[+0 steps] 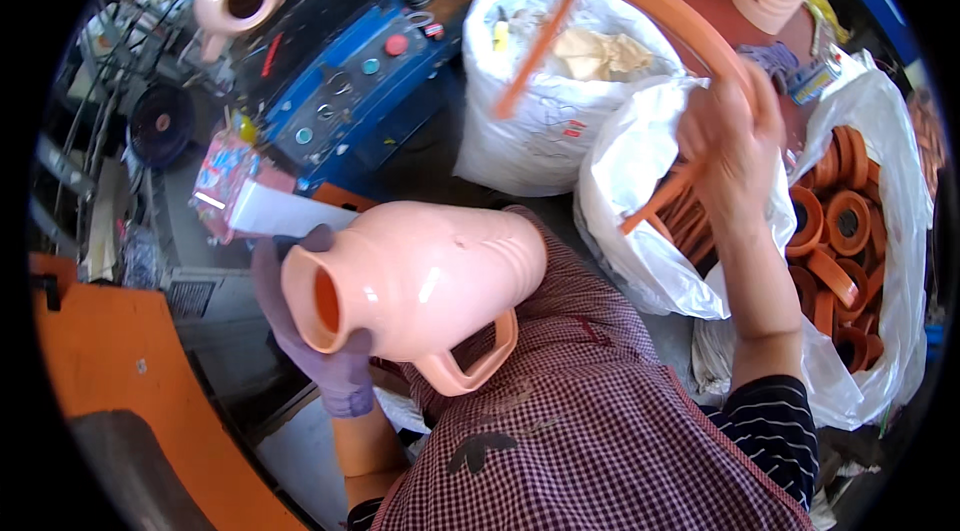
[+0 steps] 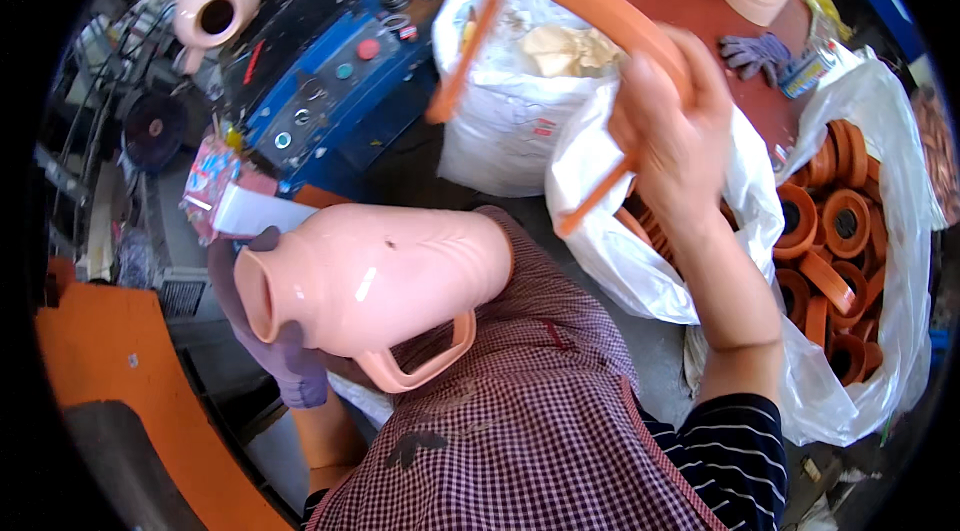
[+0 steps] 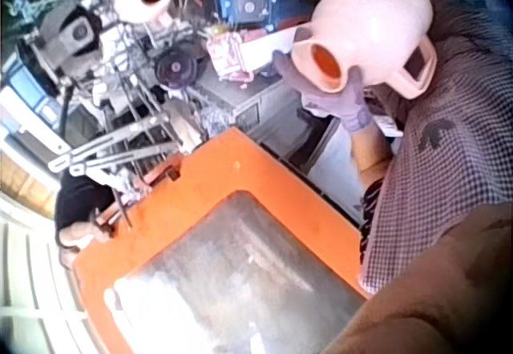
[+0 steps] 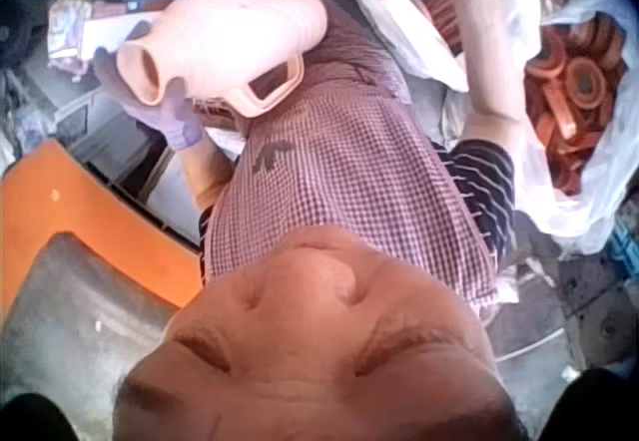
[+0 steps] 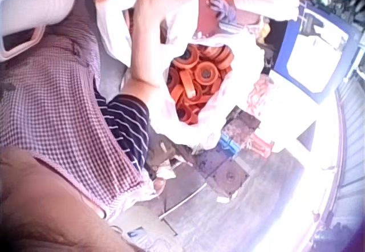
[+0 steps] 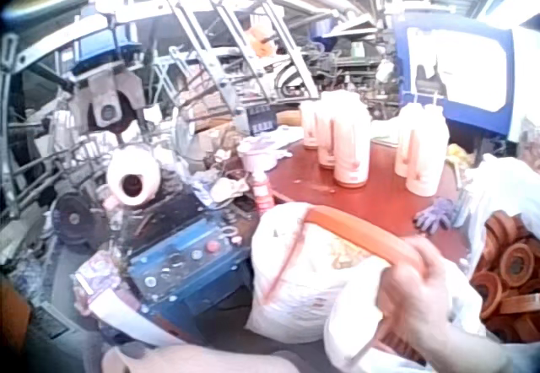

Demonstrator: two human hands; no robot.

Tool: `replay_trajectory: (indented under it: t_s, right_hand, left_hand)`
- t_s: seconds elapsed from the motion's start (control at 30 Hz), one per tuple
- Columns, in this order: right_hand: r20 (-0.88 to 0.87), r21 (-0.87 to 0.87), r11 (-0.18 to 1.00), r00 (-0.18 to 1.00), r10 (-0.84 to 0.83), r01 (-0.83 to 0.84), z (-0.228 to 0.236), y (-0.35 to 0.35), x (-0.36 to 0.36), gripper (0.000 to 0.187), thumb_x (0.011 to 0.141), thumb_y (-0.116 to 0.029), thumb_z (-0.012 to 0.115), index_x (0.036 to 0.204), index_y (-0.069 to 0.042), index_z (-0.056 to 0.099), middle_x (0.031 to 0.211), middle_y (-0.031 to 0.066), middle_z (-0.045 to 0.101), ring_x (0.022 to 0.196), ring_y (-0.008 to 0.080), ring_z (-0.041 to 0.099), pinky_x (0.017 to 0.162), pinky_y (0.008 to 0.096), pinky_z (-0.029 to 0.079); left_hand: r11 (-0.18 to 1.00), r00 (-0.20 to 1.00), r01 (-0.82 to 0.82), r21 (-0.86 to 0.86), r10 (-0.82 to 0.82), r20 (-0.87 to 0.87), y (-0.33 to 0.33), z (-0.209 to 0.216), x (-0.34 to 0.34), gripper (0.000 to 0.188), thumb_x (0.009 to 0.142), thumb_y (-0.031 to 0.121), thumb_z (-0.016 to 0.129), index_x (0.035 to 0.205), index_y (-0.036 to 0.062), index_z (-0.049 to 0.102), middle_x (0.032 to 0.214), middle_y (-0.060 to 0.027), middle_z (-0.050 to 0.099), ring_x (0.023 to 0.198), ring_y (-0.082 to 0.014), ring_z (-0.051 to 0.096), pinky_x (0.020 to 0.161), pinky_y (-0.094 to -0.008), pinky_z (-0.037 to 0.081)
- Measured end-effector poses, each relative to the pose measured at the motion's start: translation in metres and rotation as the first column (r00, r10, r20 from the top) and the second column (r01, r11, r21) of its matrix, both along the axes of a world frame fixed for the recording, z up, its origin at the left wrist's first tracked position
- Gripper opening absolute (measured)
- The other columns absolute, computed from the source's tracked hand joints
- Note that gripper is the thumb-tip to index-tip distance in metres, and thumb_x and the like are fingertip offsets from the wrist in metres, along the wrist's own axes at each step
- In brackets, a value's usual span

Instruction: The person assembles pink plastic pitchers by attaching orange handles and wiping the bodies with a cloth. They repeatedly pick up pitchers, attach handles, and place them on a nearby rack.

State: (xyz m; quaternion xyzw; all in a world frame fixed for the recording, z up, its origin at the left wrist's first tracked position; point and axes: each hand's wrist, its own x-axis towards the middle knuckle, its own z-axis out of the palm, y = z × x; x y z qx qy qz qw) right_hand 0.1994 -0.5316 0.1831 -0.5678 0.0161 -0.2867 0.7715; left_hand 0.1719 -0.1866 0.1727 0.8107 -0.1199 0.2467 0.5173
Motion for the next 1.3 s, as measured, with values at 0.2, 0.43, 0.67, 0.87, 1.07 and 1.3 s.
replay_trajectory:
  t_s: [0.2, 0.43, 0.67, 0.87, 1.07, 1.3]
  right_hand:
    - [0.108, 0.309, 0.748, 0.803, 0.586, -0.587, -0.007, 0.090, 0.070, 0.026, 0.099, -0.033, 0.058, 0.098, -0.008, 0.059, 0.057, -0.0053, 0.030, 0.048, 0.0064, 0.030, 0.043, 0.0220, 0.028]
    - [-0.174, 0.362, 0.776, 0.780, 0.601, -0.517, -0.022, 0.133, 0.063, 0.027, 0.095, -0.033, 0.064, 0.089, -0.007, 0.057, 0.058, -0.0025, 0.042, 0.047, 0.0076, 0.039, 0.044, 0.0221, 0.032]
    - [-0.329, 0.286, 0.712, 0.632, 0.702, -0.642, -0.050, 0.134, 0.020, 0.029, 0.099, -0.024, 0.052, 0.105, 0.004, 0.058, 0.095, 0.0166, 0.068, 0.084, 0.0211, 0.066, 0.081, 0.0332, 0.054]
    - [-0.164, 0.577, 0.503, 0.513, 0.843, -0.643, -0.049, 0.095, 0.021, 0.049, 0.098, -0.026, 0.043, 0.110, 0.018, 0.062, 0.112, 0.0331, 0.064, 0.095, 0.0351, 0.069, 0.091, 0.0373, 0.055]
    - [-0.035, 0.600, 0.479, 0.577, 0.816, -0.641, -0.060, 0.053, 0.002, 0.027, 0.095, -0.027, 0.048, 0.084, -0.005, 0.059, 0.106, 0.0187, 0.070, 0.112, 0.0344, 0.063, 0.100, 0.0478, 0.048]
    - [-0.070, 0.620, 0.518, 0.616, 0.785, -0.590, -0.066, 0.051, -0.003, 0.024, 0.095, -0.023, 0.050, 0.075, -0.011, 0.049, 0.096, 0.0124, 0.072, 0.115, 0.0324, 0.062, 0.100, 0.0488, 0.048]
  left_hand:
    - [0.993, 0.994, 0.112, -0.038, -0.112, 0.001, 0.008, -0.008, -0.035, 0.112, 0.060, 0.034, 0.083, 0.147, -0.0018, 0.023, 0.125, -0.0219, 0.055, 0.114, -0.0340, 0.056, 0.096, -0.0455, 0.047]
    - [0.993, 0.994, 0.112, 0.021, -0.112, -0.018, 0.005, -0.019, -0.039, 0.124, 0.061, 0.048, 0.084, 0.149, -0.0034, 0.015, 0.127, -0.0202, 0.055, 0.114, -0.0316, 0.056, 0.097, -0.0442, 0.047]
    - [0.917, 0.920, 0.383, -0.114, -0.389, -0.037, -0.021, -0.010, -0.027, 0.095, 0.054, 0.022, 0.090, 0.131, -0.0025, 0.040, 0.121, -0.0156, 0.053, 0.106, -0.0265, 0.058, 0.088, -0.0390, 0.051]
    - [0.888, 0.891, 0.454, 0.074, -0.454, -0.024, -0.037, 0.021, -0.020, 0.105, 0.054, 0.023, 0.094, 0.138, -0.0033, 0.036, 0.128, -0.0174, 0.049, 0.120, -0.0282, 0.051, 0.097, -0.0368, 0.047]
    - [0.721, 0.695, 0.154, -0.676, -0.565, -0.445, -0.042, -0.026, 0.017, 0.038, 0.088, 0.016, 0.066, 0.119, -0.0045, 0.057, 0.107, -0.0083, 0.064, 0.094, -0.0110, 0.061, 0.085, -0.0266, 0.051]
    - [0.444, 0.639, 0.075, -0.893, -0.709, -0.299, -0.054, -0.059, 0.022, 0.029, 0.093, 0.021, 0.060, 0.107, -0.0036, 0.063, 0.094, -0.0071, 0.064, 0.085, -0.0094, 0.060, 0.079, -0.0252, 0.049]
